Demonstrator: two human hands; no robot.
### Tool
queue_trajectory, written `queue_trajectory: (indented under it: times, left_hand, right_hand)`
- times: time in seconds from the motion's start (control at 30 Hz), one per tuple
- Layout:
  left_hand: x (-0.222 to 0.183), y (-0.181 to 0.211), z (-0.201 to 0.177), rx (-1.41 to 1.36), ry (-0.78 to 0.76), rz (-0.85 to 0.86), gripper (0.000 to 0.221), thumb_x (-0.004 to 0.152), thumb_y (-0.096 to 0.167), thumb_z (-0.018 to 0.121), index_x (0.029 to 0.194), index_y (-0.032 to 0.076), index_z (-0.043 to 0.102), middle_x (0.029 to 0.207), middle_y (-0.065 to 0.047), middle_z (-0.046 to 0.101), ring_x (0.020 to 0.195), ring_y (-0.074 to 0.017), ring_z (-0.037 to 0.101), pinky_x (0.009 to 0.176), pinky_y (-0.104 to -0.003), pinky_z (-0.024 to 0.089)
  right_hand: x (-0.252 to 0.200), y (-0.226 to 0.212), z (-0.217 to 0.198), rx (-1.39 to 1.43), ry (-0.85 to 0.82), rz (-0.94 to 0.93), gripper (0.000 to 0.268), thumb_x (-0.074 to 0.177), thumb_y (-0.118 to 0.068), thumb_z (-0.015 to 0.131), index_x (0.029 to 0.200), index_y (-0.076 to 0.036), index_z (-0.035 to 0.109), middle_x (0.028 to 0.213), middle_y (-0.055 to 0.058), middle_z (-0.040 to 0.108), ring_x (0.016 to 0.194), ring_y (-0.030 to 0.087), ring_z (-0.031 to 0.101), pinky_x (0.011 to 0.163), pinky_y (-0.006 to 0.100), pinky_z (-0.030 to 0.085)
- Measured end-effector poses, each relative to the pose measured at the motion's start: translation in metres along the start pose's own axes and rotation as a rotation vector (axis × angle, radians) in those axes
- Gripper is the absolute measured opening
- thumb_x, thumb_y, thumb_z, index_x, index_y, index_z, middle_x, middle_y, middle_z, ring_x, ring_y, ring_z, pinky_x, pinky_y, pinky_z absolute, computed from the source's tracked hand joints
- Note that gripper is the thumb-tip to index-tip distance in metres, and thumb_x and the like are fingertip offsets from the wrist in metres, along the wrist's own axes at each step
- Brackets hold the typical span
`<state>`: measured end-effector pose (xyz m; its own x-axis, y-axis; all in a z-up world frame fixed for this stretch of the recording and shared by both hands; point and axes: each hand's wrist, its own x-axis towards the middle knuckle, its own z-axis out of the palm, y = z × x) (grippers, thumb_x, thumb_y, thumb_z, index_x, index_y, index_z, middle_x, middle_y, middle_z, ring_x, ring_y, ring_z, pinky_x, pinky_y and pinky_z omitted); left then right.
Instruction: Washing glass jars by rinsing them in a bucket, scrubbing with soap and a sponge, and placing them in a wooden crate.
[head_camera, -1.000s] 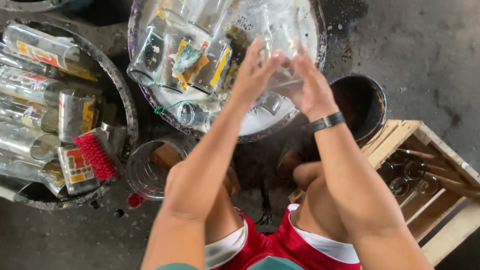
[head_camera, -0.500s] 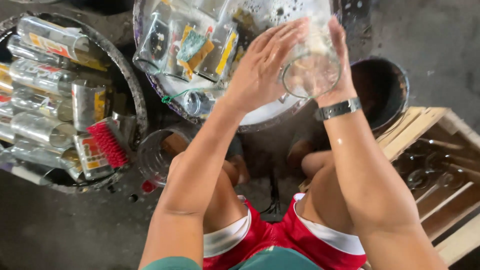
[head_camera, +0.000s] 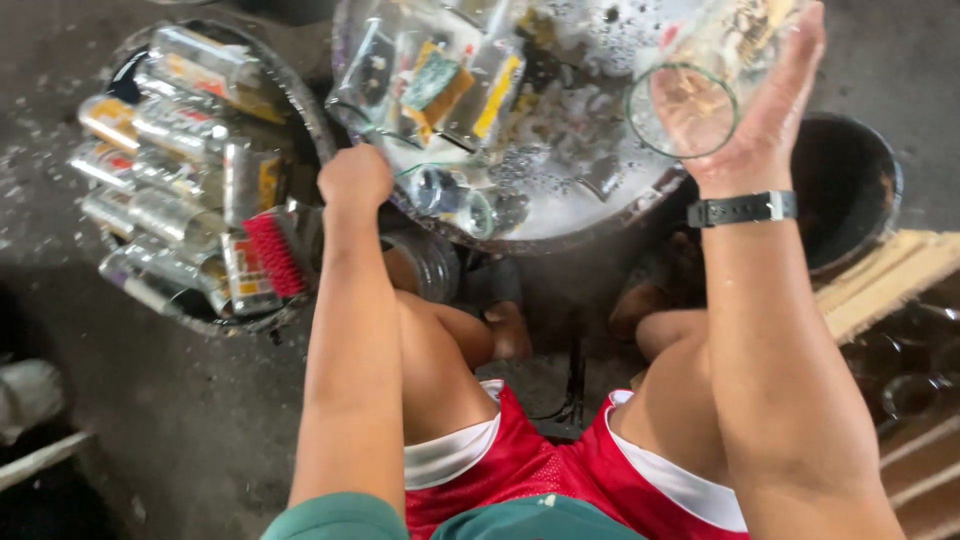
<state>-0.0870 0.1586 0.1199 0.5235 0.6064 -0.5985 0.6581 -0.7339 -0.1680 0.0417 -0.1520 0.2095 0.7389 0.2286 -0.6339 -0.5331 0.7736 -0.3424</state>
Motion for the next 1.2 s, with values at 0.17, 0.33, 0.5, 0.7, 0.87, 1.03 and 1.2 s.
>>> queue_trajectory:
  times: [0.17,0.33,0.5,0.7,0.87,1.03,1.2]
  left_hand:
    - [0.042,0.000,0.057,0.285,-0.037,0.176,0.036,0.080,0.018,0.038,0.114,0.022,0.052,0.118,-0.014,0.045,0.105,-0.0337,0.047,0.082,-0.044,0.040]
    - [0.032,0.009,0.033,0.339,0.088,0.248,0.030,0.080,0.025,0.045,0.103,0.015,0.060,0.109,-0.014,0.053,0.098,-0.0337,0.051,0.076,-0.045,0.041]
    - [-0.035,0.026,-0.037,0.203,-0.109,0.266,0.024,0.089,0.031,0.045,0.082,0.014,0.060,0.093,-0.001,0.059,0.090,-0.0222,0.053,0.060,-0.038,0.044]
    - [-0.110,0.028,-0.058,0.164,0.134,0.390,0.024,0.091,0.022,0.039,0.075,0.010,0.052,0.069,-0.008,0.058,0.059,-0.0271,0.052,0.051,-0.037,0.038]
    - [-0.161,0.015,-0.054,-0.189,0.225,0.337,0.021,0.093,0.026,0.037,0.095,0.015,0.055,0.072,-0.004,0.059,0.061,-0.0257,0.054,0.050,-0.037,0.037]
    - [-0.183,-0.009,-0.023,-0.444,0.426,0.540,0.024,0.092,0.024,0.034,0.092,0.012,0.055,0.086,0.000,0.065,0.064,-0.0224,0.059,0.053,-0.034,0.041]
    - [-0.220,-0.006,-0.020,-0.503,0.492,0.585,0.024,0.091,0.025,0.036,0.094,0.010,0.055,0.088,-0.002,0.065,0.069,-0.0183,0.063,0.054,-0.029,0.045]
  right_hand:
    - [0.003,0.003,-0.004,-0.121,-0.051,-0.014,0.078,0.036,-0.049,0.064,0.101,-0.006,0.057,0.085,0.012,0.062,0.075,0.023,0.061,0.058,0.035,0.051]
    - [0.001,-0.001,-0.001,0.019,0.018,0.045,0.074,0.037,-0.041,0.068,0.100,-0.007,0.051,0.092,0.012,0.056,0.075,0.028,0.059,0.057,0.037,0.052]
    - [-0.001,-0.002,0.006,-0.084,0.125,-0.038,0.120,0.021,-0.045,0.068,0.128,-0.009,0.027,0.118,0.022,0.043,0.092,0.033,0.053,0.060,0.038,0.054]
    - [0.000,0.007,0.001,-0.101,0.129,-0.021,0.117,0.018,-0.049,0.066,0.123,-0.008,0.036,0.112,0.021,0.048,0.097,0.030,0.052,0.069,0.038,0.053]
    - [0.004,0.008,-0.010,0.037,0.145,0.041,0.099,0.032,-0.044,0.066,0.122,-0.011,0.039,0.097,0.015,0.050,0.079,0.025,0.052,0.069,0.043,0.050]
    - [0.013,0.010,-0.019,0.083,0.101,0.017,0.107,0.031,-0.045,0.067,0.127,-0.013,0.033,0.115,0.022,0.044,0.091,0.032,0.052,0.064,0.041,0.053]
    - [0.015,0.014,-0.018,0.141,0.064,0.003,0.102,0.042,-0.042,0.064,0.133,-0.029,0.018,0.131,0.026,0.033,0.114,0.040,0.041,0.078,0.049,0.048]
